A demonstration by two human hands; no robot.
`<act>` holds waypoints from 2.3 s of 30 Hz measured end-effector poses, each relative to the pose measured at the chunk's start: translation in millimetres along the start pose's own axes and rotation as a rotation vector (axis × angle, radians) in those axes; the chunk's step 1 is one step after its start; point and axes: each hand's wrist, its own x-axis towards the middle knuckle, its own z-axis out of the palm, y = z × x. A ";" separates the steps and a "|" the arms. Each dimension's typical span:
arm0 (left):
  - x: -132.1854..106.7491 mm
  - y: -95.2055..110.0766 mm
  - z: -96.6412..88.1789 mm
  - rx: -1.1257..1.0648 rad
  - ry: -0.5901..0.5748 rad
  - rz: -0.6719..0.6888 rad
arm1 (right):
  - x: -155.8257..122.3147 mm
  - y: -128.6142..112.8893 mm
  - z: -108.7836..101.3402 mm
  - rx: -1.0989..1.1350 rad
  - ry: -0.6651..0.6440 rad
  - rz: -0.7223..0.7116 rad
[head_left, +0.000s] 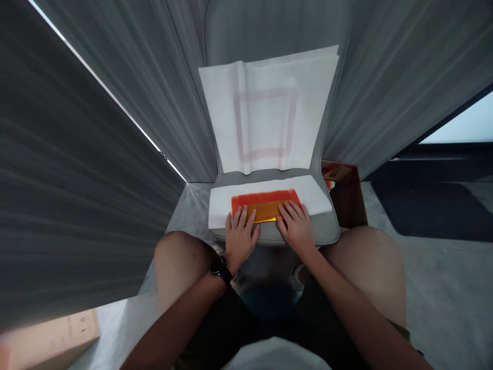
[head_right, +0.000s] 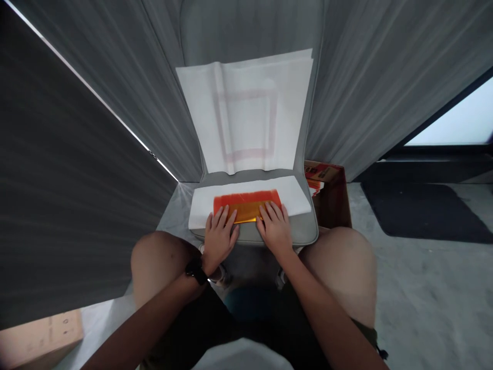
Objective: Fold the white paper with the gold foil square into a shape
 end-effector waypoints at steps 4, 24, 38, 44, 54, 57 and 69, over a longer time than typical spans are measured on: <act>-1.1 -0.8 2.4 -0.012 -0.003 -0.018 | -0.7 0.3 0.1 0.025 0.000 0.056; 15.5 -14.1 -0.3 -0.170 -0.096 0.194 | -41.3 95.3 -61.8 0.615 0.129 1.030; 29.0 -56.2 -6.4 -0.210 -0.035 -0.024 | -36.1 107.6 -57.1 0.495 0.186 1.081; 25.1 -55.1 1.1 -0.155 0.030 -0.144 | -40.2 110.4 -49.5 0.465 0.249 1.081; 22.3 -35.0 3.6 -0.167 0.123 -0.266 | -41.5 107.3 -54.6 0.572 0.280 1.039; 26.4 -31.3 6.2 -0.164 0.132 -0.292 | -43.6 109.6 -60.2 0.700 0.262 1.098; 27.2 -34.1 5.9 -0.132 0.124 -0.263 | -20.8 110.3 -66.1 0.928 0.126 1.280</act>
